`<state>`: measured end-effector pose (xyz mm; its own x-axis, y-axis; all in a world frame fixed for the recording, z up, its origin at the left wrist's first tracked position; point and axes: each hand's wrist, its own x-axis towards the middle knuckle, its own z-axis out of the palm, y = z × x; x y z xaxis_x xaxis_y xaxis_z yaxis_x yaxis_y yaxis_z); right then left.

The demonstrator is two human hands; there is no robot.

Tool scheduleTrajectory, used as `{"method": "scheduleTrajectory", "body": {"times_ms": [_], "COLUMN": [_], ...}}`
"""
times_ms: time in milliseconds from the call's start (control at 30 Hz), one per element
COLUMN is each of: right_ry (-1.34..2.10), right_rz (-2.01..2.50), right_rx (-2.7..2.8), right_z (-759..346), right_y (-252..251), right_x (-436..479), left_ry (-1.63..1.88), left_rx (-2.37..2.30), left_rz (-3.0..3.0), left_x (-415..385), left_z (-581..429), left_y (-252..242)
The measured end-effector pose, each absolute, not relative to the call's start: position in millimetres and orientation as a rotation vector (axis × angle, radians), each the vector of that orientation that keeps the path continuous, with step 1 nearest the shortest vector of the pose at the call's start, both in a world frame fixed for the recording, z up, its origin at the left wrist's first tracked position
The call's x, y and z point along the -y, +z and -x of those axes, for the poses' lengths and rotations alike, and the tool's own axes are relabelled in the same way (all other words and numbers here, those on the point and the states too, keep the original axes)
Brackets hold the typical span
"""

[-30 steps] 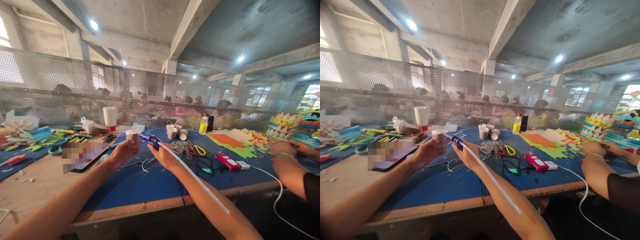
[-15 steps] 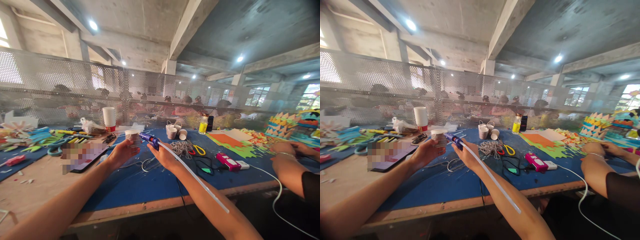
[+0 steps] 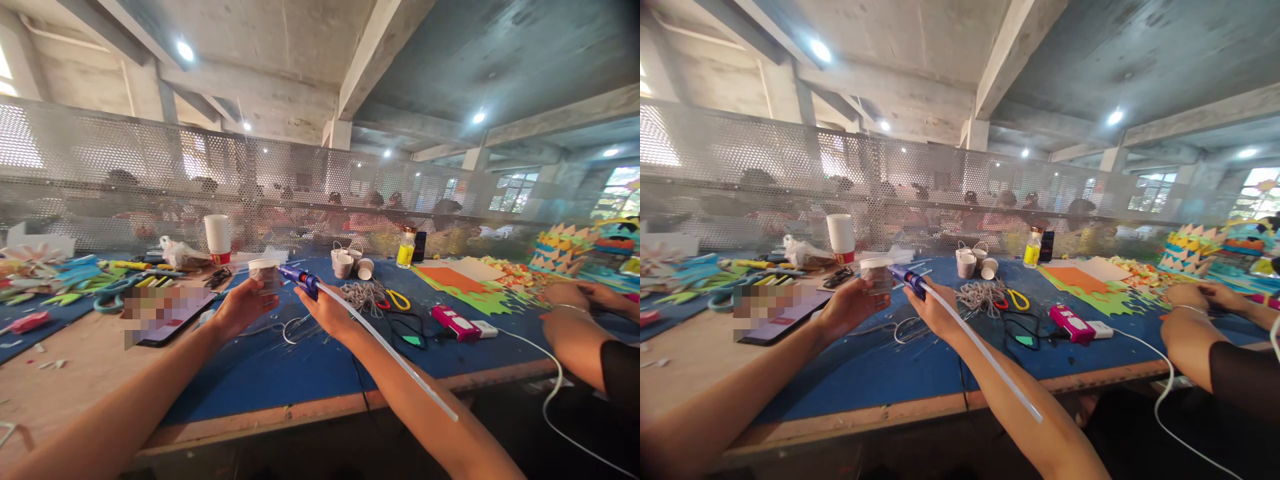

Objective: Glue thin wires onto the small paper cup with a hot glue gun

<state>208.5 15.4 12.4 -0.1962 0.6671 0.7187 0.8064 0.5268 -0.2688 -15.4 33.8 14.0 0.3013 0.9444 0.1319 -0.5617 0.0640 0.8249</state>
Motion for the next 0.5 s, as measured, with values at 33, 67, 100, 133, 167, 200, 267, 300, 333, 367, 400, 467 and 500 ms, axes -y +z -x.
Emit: {"method": "scheduleTrajectory", "body": {"times_ms": [33,67,100,133,167,200,267,300,333,367,400,467,500], "right_ry": [-0.21,-0.208,-0.207,-0.207,-0.208,-0.207,-0.205,-0.199,-0.189,-0.178,-0.162,-0.116,-0.081], "right_rz": [1.204,1.207,1.211,1.214,1.217,1.218,1.208,1.197,1.186,1.174,1.166,1.156,1.147], "right_rx": [1.931,1.932,1.933,1.933,1.934,1.936,1.94,1.944,1.948,1.949,1.948,1.93,1.912], "right_z": [-208.4,-208.3,-208.3,-208.2,-208.2,-208.3,-208.5,-208.6,-208.8,-208.9,-209.0,-208.9,-208.7], "right_y": [12.7,13.1,13.6,14.2,14.7,15.2,15.5,15.3,14.9,14.2,13.3,11.1,10.0], "right_x": [-15.3,-14.9,-14.5,-13.9,-13.4,-12.8,-12.1,-11.9,-11.9,-12.2,-12.8,-14.6,-15.8], "left_ry": [1.215,1.215,1.217,1.219,1.22,1.219,1.217,1.218,1.22,1.223,1.223,1.219,1.215], "left_rx": [-0.513,-0.51,-0.507,-0.505,-0.502,-0.502,-0.509,-0.515,-0.521,-0.525,-0.526,-0.52,-0.515], "left_rz": [-0.924,-0.923,-0.923,-0.923,-0.925,-0.928,-0.931,-0.929,-0.926,-0.924,-0.923,-0.927,-0.93], "left_x": [-33.3,-32.7,-32.1,-31.6,-31.3,-31.2,-31.5,-31.8,-32.2,-32.5,-32.8,-33.2,-33.4], "left_z": [15.2,14.9,14.5,14.2,14.0,13.8,13.7,13.7,13.7,13.8,13.8,14.0,14.2], "left_y": [14.4,15.0,15.5,15.9,16.2,16.3,15.9,15.5,15.2,14.8,14.6,14.2,14.0]}}
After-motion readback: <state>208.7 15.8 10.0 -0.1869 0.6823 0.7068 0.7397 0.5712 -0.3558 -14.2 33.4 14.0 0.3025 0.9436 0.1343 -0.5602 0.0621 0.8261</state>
